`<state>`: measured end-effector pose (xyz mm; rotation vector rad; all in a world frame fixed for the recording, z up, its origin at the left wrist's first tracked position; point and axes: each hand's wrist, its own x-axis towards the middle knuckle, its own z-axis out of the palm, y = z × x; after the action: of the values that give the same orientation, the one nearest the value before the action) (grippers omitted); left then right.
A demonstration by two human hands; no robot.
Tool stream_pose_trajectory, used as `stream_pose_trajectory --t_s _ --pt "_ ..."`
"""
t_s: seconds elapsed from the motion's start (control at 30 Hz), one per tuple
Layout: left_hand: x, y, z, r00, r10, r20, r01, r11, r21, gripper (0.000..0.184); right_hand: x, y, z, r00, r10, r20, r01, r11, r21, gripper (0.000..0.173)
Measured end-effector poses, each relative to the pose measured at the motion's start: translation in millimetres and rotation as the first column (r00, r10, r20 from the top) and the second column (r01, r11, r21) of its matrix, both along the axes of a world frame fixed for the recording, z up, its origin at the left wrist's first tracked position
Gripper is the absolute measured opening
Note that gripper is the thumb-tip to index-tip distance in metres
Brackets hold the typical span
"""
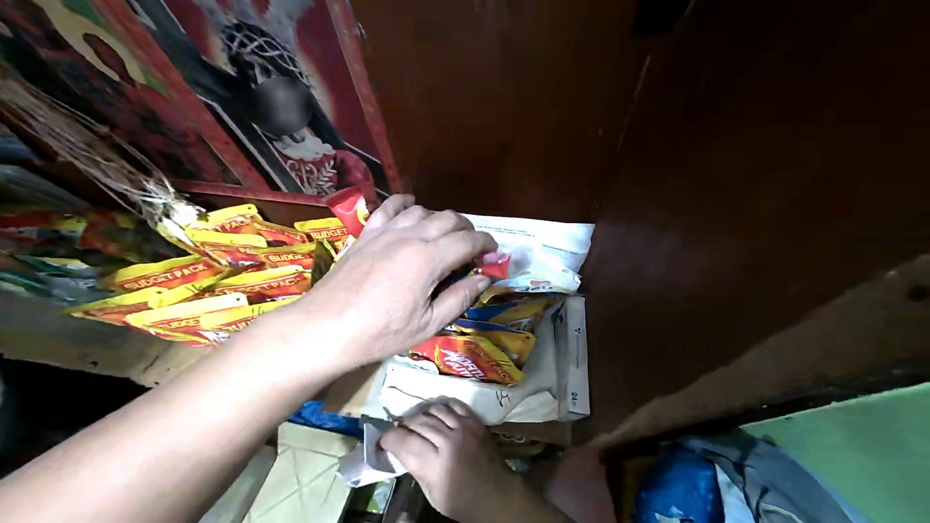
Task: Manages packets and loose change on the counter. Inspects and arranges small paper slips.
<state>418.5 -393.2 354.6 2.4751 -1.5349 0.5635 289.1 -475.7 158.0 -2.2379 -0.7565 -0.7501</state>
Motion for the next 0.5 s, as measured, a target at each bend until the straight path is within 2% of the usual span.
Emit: stream_pose_trajectory --t_s 0.07,0.13,0.27,0.5 --pt "-12 5 -2 0.998 -0.039 0.045 0.041 0.998 -0.042 0.033 1 0 -2 1.0 0.013 0.016 -0.013 1.0 0.015 0.02" --pt "-23 9 1 0.999 -0.037 -0.002 0.037 0.998 -0.042 0.029 2 0 -1 0.999 0.013 0.032 -0.014 1.0 0.028 0.018" --pt "-4 16 -17 0.992 -0.122 -0.016 0.12 0.989 -0.089 0.035 5 0 -4 0.998 0.022 0.054 -0.023 0.999 0.022 0.016" --pt "-2 13 -13 0.986 -0.156 -0.065 0.153 0.987 -0.051 0.032 6 0 -5 0.997 0.045 0.064 -0.046 0.999 0.021 0.017"
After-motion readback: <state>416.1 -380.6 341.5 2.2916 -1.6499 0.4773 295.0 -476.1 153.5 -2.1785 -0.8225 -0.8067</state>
